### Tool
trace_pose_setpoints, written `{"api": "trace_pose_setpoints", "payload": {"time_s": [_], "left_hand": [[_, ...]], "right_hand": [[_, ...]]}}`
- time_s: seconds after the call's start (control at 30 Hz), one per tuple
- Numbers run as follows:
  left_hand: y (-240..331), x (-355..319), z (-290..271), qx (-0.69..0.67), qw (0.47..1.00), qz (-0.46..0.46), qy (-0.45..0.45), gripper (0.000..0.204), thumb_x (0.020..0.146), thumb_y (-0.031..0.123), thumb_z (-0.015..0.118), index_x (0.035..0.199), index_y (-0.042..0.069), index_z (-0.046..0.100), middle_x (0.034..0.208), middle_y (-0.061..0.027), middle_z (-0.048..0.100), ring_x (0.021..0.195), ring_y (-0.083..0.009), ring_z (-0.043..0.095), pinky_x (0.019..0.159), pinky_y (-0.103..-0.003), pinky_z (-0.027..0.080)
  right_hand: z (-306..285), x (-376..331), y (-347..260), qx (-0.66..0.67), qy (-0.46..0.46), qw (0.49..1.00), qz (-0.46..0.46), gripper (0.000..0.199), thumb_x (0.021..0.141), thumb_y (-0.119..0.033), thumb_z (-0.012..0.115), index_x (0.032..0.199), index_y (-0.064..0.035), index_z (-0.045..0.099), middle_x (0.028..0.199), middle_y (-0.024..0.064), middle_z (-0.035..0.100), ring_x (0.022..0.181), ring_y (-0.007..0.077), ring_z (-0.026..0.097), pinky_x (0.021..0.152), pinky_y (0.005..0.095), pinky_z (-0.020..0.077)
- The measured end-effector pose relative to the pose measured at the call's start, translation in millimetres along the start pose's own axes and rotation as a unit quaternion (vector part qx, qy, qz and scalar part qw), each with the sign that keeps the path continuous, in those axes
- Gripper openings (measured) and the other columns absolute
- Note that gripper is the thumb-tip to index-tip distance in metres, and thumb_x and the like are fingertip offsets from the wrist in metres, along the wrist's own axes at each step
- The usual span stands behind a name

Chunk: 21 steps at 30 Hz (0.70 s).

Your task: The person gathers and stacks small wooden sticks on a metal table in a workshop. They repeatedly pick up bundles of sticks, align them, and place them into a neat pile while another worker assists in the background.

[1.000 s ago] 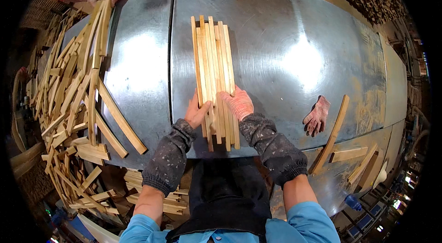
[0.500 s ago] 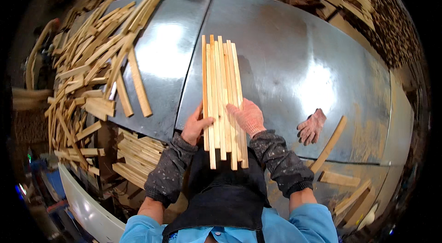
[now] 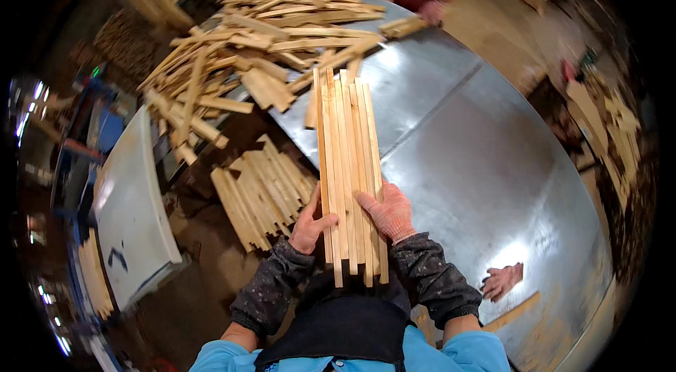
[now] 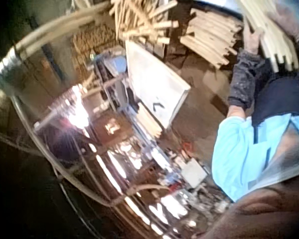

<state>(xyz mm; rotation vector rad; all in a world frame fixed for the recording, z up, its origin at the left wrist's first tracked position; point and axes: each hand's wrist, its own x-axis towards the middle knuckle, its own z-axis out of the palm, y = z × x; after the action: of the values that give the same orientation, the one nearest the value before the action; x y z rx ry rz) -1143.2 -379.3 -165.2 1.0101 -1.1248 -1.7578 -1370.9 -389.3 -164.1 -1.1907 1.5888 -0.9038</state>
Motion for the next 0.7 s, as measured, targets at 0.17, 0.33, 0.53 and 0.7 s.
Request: {"api": "trace_pose_setpoints", "payload": {"time_s": [0.17, 0.33, 0.53, 0.7], "left_hand": [[34, -103, -83, -0.012, 0.993, 0.056, 0.107, 0.099, 0.095, 0.013, 0.073, 0.171, 0.002, 0.010, 0.170, -0.0133, 0.032, 0.152, -0.0240, 0.036, 0.123, -0.037, 0.033], [60, -220, -173, -0.037, 0.977, 0.099, 0.183, 0.098, 0.097, 0.009, 0.071, 0.171, 0.005, 0.008, 0.163, -0.0116, 0.042, 0.142, -0.0215, 0.048, 0.114, -0.034, 0.043], [87, -374, -277, -0.111, 0.947, 0.138, 0.268, 0.096, 0.095, 0.005, 0.069, 0.172, 0.007, 0.012, 0.164, -0.0122, 0.040, 0.146, -0.0232, 0.046, 0.120, -0.038, 0.039], [108, -459, -343, -0.144, 0.919, 0.162, 0.328, 0.084, 0.096, -0.001, 0.059, 0.170, 0.007, 0.019, 0.159, -0.0147, 0.046, 0.142, -0.0271, 0.051, 0.119, -0.040, 0.043]], "right_hand": [[115, -20, -54, -0.115, -0.079, 0.982, -0.124, 0.055, 0.094, -0.029, 0.079, 0.137, 0.0026, 0.063, 0.116, 0.0139, 0.076, 0.103, 0.0187, 0.073, 0.094, 0.0350, 0.0578], [245, -71, -103, -0.101, -0.160, 0.968, -0.164, 0.053, 0.094, -0.031, 0.079, 0.132, 0.0034, 0.066, 0.116, 0.0133, 0.077, 0.105, 0.0197, 0.073, 0.096, 0.0355, 0.0566], [398, -167, -192, -0.105, -0.288, 0.942, -0.140, 0.060, 0.093, -0.041, 0.077, 0.132, 0.0028, 0.066, 0.117, 0.0187, 0.076, 0.108, 0.0278, 0.073, 0.097, 0.0390, 0.0555], [497, -219, -252, -0.145, -0.366, 0.905, -0.161, 0.061, 0.093, -0.046, 0.075, 0.130, 0.0021, 0.066, 0.116, 0.0209, 0.076, 0.106, 0.0299, 0.074, 0.095, 0.0419, 0.0568]]}}
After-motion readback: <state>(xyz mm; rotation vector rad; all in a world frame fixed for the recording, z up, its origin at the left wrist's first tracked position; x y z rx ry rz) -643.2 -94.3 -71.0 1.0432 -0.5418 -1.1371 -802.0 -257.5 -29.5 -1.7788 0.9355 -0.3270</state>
